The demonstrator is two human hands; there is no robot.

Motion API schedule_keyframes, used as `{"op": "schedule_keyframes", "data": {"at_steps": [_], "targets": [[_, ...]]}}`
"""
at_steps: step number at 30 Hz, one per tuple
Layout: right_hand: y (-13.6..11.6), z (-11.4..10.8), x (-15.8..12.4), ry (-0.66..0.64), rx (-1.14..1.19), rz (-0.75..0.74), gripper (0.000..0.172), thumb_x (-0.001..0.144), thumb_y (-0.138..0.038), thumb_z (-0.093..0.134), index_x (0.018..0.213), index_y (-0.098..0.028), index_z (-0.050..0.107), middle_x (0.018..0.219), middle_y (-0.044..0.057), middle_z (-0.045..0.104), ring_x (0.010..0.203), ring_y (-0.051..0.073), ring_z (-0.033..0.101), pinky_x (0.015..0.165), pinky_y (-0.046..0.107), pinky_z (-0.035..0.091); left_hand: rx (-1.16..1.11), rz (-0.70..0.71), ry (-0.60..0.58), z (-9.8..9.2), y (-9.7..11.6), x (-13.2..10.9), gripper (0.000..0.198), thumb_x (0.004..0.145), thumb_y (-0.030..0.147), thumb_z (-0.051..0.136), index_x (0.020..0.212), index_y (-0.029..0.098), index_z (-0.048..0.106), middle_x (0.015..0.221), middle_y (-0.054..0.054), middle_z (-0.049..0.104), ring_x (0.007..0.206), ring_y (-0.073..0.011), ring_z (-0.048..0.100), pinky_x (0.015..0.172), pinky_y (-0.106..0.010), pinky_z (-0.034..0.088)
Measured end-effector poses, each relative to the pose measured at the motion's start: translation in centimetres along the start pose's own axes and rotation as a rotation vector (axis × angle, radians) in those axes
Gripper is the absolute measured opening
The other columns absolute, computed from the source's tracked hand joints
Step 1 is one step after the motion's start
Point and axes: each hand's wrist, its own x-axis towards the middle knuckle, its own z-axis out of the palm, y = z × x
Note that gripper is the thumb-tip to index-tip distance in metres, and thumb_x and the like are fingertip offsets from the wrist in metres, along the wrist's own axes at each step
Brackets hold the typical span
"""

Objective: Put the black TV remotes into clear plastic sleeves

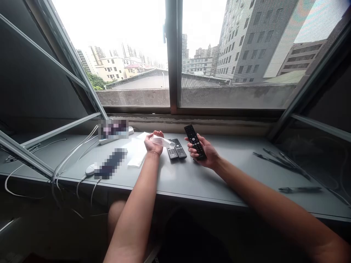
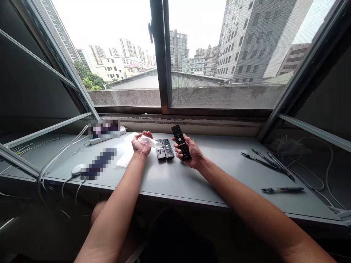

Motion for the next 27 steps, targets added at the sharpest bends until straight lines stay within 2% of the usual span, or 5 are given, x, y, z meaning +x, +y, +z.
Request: {"op": "schedule_keyframes", "data": {"at_steps": [4,7,15,22,27], "targets": [[0.1,0.5,0.0,0.135,-0.109,-0.045,0.022,0.108,-0.037,0.061,0.119,-0.019,0.067,0.097,0.007,0.070,0.075,0.016,0.069,0.059,0.024,0.062,0.005,-0.005,0.001,-0.1,0.0,0.0,0.019,0.079,0.011,0.055,0.096,0.013,0.063,0.079,-0.005,0.068,0.073,-0.0163,0.071,0.082,-0.032,0.065],[0.1,0.6,0.0,0.143,-0.102,-0.007,0.023,0.110,-0.036,0.055,0.119,-0.018,0.064,0.116,0.015,0.073,0.081,0.019,0.071,0.051,0.024,0.061,0.000,-0.006,0.000,-0.2,0.0,0.1,0.019,0.079,0.011,0.056,0.096,0.013,0.063,0.079,-0.005,0.068,0.073,-0.0164,0.071,0.082,-0.033,0.065],[0.0,0.5,-0.4,-0.047,-0.044,0.123,0.042,0.114,-0.045,0.039,0.124,-0.014,0.065,0.074,0.000,0.056,0.045,0.008,0.039,0.030,0.016,0.037,0.027,-0.014,-0.003,-0.4,0.0,0.4,0.019,0.079,0.012,0.055,0.096,0.013,0.064,0.079,-0.005,0.068,0.073,-0.0171,0.072,0.080,-0.032,0.065],[0.2,-0.1,0.0,0.105,-0.134,0.022,0.024,0.107,-0.040,0.062,0.120,-0.019,0.064,0.109,0.010,0.072,0.068,0.013,0.063,0.037,0.017,0.046,0.005,-0.001,-0.002,-0.4,0.1,0.3,0.020,0.079,0.011,0.055,0.096,0.014,0.063,0.079,-0.004,0.068,0.072,-0.0161,0.071,0.082,-0.033,0.066],[0.2,-0.5,0.3,0.101,-0.093,0.043,0.014,0.106,-0.030,0.057,0.113,-0.018,0.062,0.107,0.014,0.073,0.060,0.013,0.056,0.030,0.016,0.038,0.016,0.006,-0.003,-0.3,0.1,0.3,0.017,0.081,0.012,0.054,0.095,0.014,0.063,0.079,-0.004,0.067,0.071,-0.0156,0.070,0.081,-0.032,0.066]]}}
